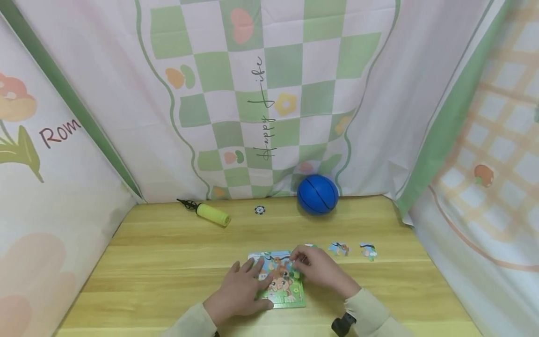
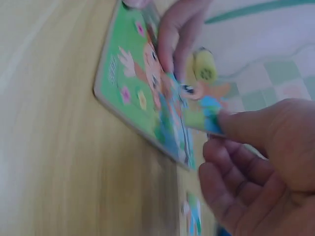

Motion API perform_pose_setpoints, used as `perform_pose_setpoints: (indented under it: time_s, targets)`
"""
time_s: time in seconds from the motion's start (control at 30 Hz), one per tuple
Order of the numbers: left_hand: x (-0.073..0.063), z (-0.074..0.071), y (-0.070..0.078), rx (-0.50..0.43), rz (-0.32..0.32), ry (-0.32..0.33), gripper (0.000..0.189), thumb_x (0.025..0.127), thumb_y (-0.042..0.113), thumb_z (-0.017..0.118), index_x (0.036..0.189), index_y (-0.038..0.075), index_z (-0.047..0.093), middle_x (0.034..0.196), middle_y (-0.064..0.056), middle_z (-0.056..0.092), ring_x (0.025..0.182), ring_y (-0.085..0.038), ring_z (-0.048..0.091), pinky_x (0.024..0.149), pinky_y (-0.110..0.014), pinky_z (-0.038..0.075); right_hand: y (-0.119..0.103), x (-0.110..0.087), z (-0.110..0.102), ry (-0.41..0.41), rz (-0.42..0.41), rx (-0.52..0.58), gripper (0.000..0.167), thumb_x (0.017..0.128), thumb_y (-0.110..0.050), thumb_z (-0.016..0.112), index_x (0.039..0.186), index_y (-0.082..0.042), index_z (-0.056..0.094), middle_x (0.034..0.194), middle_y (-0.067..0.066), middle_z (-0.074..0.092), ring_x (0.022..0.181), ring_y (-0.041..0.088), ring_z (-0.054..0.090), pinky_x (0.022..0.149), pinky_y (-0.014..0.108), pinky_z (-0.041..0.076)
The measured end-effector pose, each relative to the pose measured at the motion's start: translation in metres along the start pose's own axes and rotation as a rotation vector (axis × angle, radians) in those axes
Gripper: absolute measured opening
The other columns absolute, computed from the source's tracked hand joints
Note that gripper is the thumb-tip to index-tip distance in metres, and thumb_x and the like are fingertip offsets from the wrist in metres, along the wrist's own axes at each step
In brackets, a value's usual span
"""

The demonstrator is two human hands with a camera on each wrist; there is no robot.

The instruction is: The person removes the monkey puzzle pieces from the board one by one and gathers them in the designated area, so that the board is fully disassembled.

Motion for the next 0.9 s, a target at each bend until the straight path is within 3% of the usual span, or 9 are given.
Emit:
perform_pose_setpoints:
  time_s: [0.13,0.27,0.43,0.6,0.9]
  targets:
    - [-0.001,-0.002,-0.001,-0.008,0.009,-0.005,0.073,0.091,0.079,0.042,0.153,0.04,0.043,0.164,-0.009,0.028,0.147,-0.039,0.028,0.111,-0.066,0.027,0.017,-0.015,-0.03,0.05,-0.01,0.0,0.008,0.098,-0.017,0.069,0.104,-0.013,0.072,0.094,-0.008,0.068,0.086,0.01,0.063,0.076,0.029,0.055]
    - [-0.002,-0.001,-0.001,-0.013,0.011,-0.009,0.073,0.091,0.078,0.042,0.153,0.04,0.043,0.164,-0.01,0.027,0.147,-0.039,0.027,0.112,-0.066,0.026,0.051,-0.044,-0.071,0.005,-0.007,-0.043,0.009,0.095,-0.017,0.072,0.102,-0.011,0.074,0.092,-0.008,0.07,0.083,0.007,0.064,0.072,0.028,0.054]
    - [-0.004,-0.001,-0.001,-0.012,0.003,-0.013,0.074,0.09,0.079,0.043,0.154,0.041,0.042,0.164,-0.009,0.026,0.148,-0.039,0.027,0.112,-0.065,0.027,0.101,-0.088,-0.111,-0.016,0.123,-0.082,0.012,0.092,-0.013,0.076,0.097,-0.004,0.071,0.087,-0.005,0.069,0.077,0.003,0.062,0.068,0.025,0.052]
    - [-0.003,-0.002,-0.001,-0.002,0.006,-0.003,0.074,0.09,0.079,0.043,0.154,0.042,0.041,0.164,-0.009,0.027,0.147,-0.039,0.027,0.112,-0.064,0.028,0.124,-0.112,-0.124,-0.026,0.237,-0.082,0.014,0.092,-0.015,0.075,0.095,-0.003,0.072,0.087,-0.002,0.069,0.076,0.004,0.06,0.066,0.025,0.05]
    - [-0.003,-0.004,-0.001,-0.038,0.011,0.004,0.072,0.091,0.077,0.046,0.153,0.041,0.043,0.164,-0.009,0.027,0.147,-0.038,0.027,0.113,-0.064,0.027,0.123,-0.113,-0.121,-0.02,0.279,-0.097,0.016,0.093,-0.016,0.074,0.098,0.0,0.071,0.088,0.001,0.068,0.077,0.007,0.06,0.067,0.025,0.051]
Point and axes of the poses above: each hand's wrist, its own x-axis towards the middle knuckle, its own z-axis out of the palm, y = z × x, the point moved 3 cm from there along x, towards the middle knuckle
